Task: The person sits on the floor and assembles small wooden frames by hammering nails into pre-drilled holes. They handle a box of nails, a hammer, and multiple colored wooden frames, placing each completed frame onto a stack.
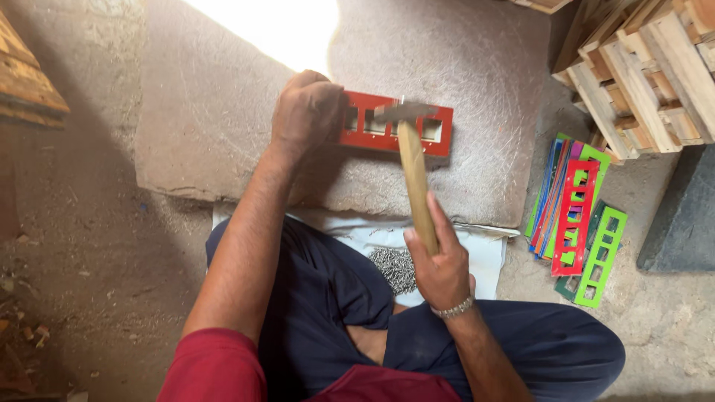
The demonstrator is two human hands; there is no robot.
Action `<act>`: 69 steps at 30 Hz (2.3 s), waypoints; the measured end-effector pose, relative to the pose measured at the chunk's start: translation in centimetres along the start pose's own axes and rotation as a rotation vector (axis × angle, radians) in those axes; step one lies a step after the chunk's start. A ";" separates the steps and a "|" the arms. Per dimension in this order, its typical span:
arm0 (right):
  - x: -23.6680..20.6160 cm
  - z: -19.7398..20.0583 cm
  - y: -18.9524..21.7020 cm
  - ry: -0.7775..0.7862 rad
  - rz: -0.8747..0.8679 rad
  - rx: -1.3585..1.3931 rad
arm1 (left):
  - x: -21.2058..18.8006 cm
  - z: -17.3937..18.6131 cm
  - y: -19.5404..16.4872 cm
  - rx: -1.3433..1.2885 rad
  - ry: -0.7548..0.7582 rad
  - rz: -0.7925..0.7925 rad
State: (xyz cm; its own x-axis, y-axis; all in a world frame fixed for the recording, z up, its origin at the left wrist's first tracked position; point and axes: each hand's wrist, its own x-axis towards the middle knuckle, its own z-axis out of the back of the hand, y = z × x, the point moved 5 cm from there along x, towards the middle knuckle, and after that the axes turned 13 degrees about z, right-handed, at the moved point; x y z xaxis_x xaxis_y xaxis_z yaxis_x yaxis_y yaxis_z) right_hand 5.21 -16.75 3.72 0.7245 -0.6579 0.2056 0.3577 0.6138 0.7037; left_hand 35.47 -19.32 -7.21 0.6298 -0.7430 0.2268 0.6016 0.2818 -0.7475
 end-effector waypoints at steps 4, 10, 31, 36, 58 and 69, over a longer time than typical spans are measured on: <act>2.6 -0.9 0.7 -0.064 -0.049 -0.004 | 0.2 0.1 0.3 -0.070 -0.014 -0.021; 4.6 -2.5 -0.1 0.105 0.042 -0.114 | 0.2 0.6 0.6 -0.143 -0.030 -0.009; 5.7 -3.8 -0.7 0.182 -0.047 -0.260 | -0.1 1.3 0.5 -0.461 0.086 0.191; 5.9 -1.5 0.5 0.045 0.074 -0.010 | -0.9 2.5 -0.1 -0.550 0.003 0.117; 5.7 -2.5 3.5 -0.237 0.389 -0.079 | -0.6 3.3 -0.7 -0.541 -0.069 0.110; 1.9 -2.4 -1.9 0.036 -0.059 -0.233 | -0.8 2.2 0.0 -0.450 -0.039 0.162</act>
State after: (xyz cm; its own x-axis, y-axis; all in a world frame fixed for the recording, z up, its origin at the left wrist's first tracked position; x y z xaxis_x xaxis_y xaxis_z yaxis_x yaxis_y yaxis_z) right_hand 7.27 -18.11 1.14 0.7171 -0.6825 0.1411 0.5237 0.6613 0.5370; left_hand 36.05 -17.34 -6.02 0.7206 -0.6858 0.1020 0.2271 0.0946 -0.9693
